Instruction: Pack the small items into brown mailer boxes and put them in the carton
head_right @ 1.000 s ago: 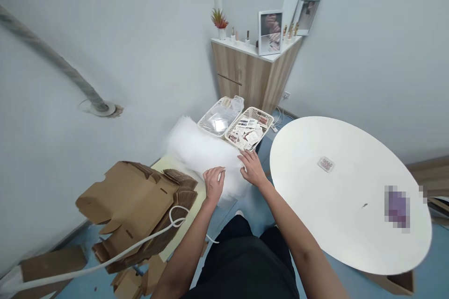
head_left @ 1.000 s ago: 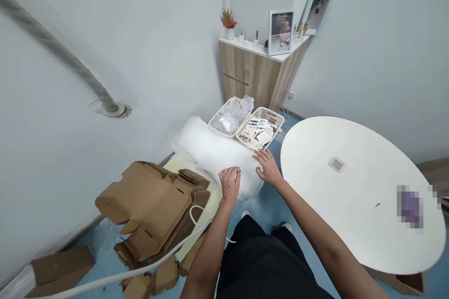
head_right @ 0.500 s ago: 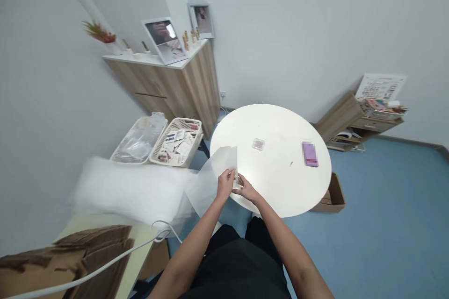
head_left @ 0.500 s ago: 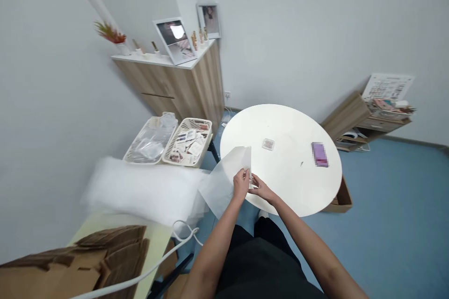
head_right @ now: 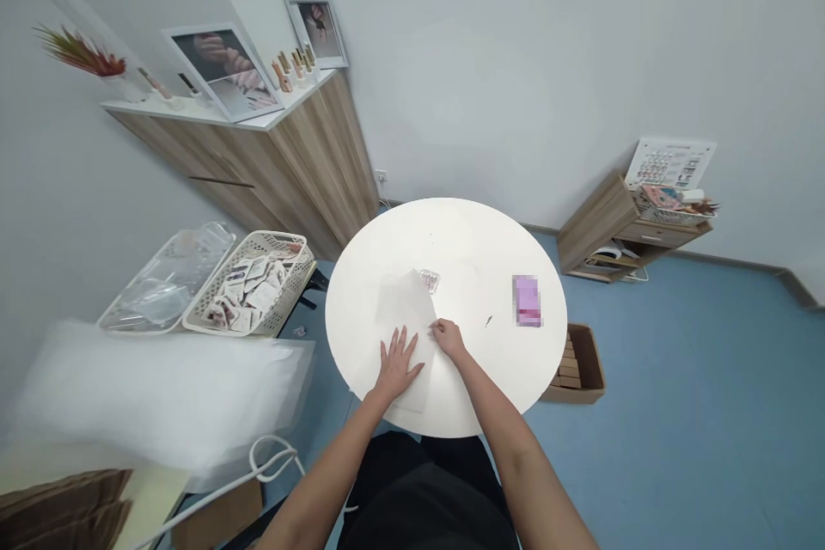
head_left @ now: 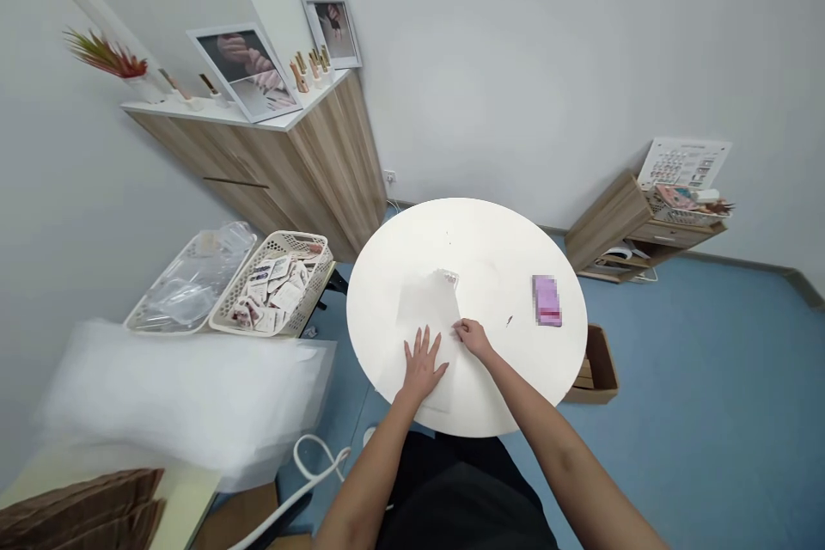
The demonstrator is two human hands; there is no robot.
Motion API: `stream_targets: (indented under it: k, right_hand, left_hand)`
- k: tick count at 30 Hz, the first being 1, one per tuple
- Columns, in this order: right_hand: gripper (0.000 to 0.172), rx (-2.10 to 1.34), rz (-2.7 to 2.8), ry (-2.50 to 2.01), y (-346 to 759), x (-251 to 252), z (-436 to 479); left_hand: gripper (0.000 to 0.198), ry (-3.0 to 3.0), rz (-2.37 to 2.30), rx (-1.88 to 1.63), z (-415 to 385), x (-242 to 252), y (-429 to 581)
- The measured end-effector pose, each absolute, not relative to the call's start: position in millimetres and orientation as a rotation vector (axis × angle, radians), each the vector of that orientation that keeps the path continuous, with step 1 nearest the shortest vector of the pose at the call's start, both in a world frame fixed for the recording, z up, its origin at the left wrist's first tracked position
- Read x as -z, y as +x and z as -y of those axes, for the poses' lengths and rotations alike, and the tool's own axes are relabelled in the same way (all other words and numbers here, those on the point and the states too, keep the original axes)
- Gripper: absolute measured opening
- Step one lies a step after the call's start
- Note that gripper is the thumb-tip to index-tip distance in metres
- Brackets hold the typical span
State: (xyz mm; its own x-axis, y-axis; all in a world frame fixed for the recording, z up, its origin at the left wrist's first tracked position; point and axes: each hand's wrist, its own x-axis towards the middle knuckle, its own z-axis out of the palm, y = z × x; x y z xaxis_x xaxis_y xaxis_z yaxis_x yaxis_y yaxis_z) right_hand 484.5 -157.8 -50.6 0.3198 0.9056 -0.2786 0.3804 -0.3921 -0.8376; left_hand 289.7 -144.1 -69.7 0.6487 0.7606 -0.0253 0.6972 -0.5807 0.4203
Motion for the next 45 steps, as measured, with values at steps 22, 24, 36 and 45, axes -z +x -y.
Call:
stream_targets:
  k: [22,24,36,45]
  right_hand:
    - [0.067,-0.454,1.844,-2.074,545.1,88.1,31.7]
    - [0.064,-0.414,1.771,-2.140,550.0,87.6,36.4]
    - [0.064,-0.237,1.463,-2.057,531.9,57.4,105.4]
    - [0.068,-0.563,1.929,-1.801,426.4,66.7,132.9]
  left_hand:
    - [0.109,2.400,-1.470,0.036,117.5,88.5,284.2]
    - [0.109,2.393,-1.471,0.066,117.4,88.5,284.3]
    - [0.081,2.243,-1.370,-0.014,108.2,49.7,274.2]
    - [0.044,2.519,-1.126,-0.211,137.2,59.7,194.8]
